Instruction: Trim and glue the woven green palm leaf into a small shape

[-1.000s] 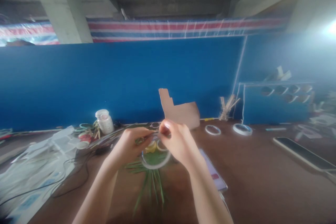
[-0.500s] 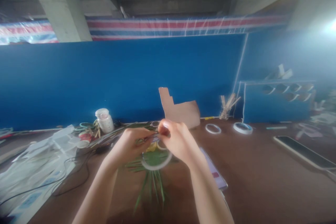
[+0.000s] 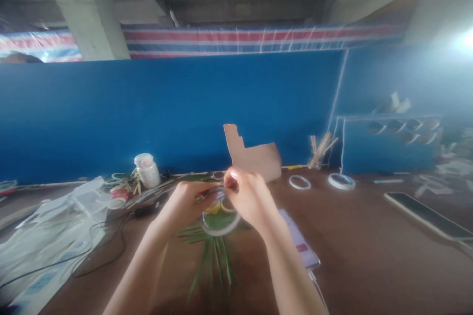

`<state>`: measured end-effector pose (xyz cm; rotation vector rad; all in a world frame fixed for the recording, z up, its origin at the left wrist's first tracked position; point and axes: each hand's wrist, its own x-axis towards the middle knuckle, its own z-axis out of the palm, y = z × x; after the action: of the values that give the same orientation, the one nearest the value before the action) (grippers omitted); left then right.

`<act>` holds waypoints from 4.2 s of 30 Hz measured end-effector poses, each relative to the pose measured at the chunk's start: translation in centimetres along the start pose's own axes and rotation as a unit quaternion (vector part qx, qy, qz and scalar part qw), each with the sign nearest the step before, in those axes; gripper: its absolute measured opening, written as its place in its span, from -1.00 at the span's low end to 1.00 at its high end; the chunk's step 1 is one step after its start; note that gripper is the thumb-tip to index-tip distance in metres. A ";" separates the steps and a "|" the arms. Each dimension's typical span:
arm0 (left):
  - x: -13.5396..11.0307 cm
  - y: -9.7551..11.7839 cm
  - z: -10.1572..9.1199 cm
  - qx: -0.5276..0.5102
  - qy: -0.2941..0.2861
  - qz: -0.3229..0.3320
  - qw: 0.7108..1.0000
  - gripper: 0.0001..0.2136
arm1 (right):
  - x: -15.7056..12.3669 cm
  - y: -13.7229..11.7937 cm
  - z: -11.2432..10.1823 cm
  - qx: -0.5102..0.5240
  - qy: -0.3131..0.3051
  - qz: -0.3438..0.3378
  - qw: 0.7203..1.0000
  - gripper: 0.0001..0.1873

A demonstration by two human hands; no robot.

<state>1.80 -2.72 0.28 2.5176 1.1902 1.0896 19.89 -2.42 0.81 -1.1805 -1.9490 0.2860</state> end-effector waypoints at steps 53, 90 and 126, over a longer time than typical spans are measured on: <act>0.7 -4.9 -0.8 -0.508 0.005 -0.145 0.849 -0.70 | -3.1 6.1 1.7 -0.216 0.078 0.082 0.970 -0.88; 0.6 -3.5 -1.1 -0.435 0.052 -0.177 0.881 -0.59 | -5.4 1.2 0.4 -0.316 0.189 -0.184 0.911 -0.86; -0.2 -1.0 -0.8 -0.334 0.060 -0.131 0.931 -0.70 | -5.7 0.9 1.1 -0.262 0.230 -0.148 0.925 -0.88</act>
<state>0.54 -2.32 0.34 1.7489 0.9272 1.3087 20.96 -6.39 -3.39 -1.1179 -1.7818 -0.6577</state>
